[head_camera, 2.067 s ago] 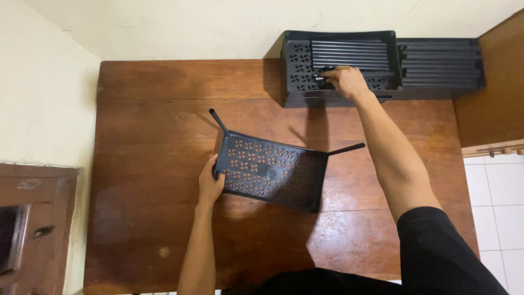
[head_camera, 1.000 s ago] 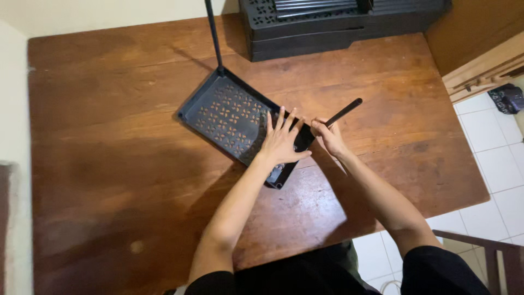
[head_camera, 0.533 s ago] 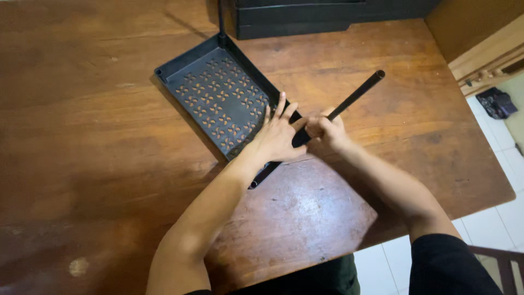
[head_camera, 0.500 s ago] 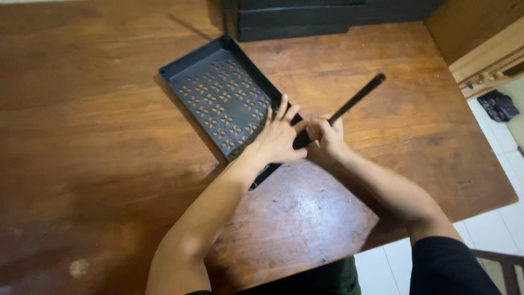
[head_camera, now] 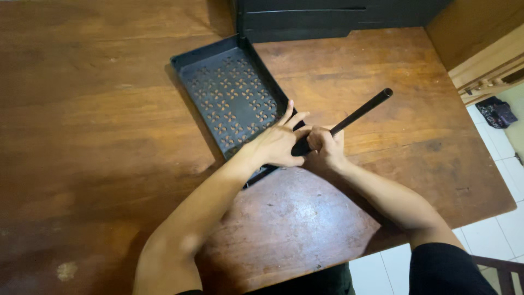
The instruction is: The person inserts black rods into the corners of a perforated black plastic tray to form a frame, then stacks additional trays on top. The person handles the trays and rods by hand on a wooden table.
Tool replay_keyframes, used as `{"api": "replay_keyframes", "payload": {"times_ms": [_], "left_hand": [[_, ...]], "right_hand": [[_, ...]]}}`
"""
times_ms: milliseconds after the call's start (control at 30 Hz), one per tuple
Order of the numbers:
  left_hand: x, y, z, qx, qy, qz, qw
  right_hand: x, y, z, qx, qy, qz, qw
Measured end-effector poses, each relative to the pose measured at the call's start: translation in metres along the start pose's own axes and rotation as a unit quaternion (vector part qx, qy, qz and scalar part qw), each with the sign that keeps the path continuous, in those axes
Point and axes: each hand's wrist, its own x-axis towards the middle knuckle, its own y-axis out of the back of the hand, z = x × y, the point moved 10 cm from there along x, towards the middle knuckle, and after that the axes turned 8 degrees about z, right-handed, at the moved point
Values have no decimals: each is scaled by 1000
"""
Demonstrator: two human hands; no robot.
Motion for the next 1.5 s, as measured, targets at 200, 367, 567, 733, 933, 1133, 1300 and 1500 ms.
{"api": "replay_keyframes", "payload": {"times_ms": [200,367,567,733,933,1133,1300,1500], "left_hand": [[1,-5,3,59,1,-55,997],[-14,-7,11,157,93,-86,979],[-87,47,82,307,123,124,936],[-111,96,143,399,18,281,873],[-105,147,179,391,-69,329,857],[-79,193,176,239,-149,292,914],[-58,193,164,167,-140,289,932],[-67,173,93,-14,-13,295,955]], "right_hand": [[-6,-20,12,-14,-101,-204,974],[-15,-1,12,26,-18,103,994],[-41,-54,-33,166,-52,68,982],[-71,-117,-82,268,-100,19,958],[-86,-163,-166,334,-37,-105,936],[-90,-172,-217,233,29,-133,963],[-77,-164,-245,106,71,-164,978],[-84,-50,-256,-173,250,10,952]]}}
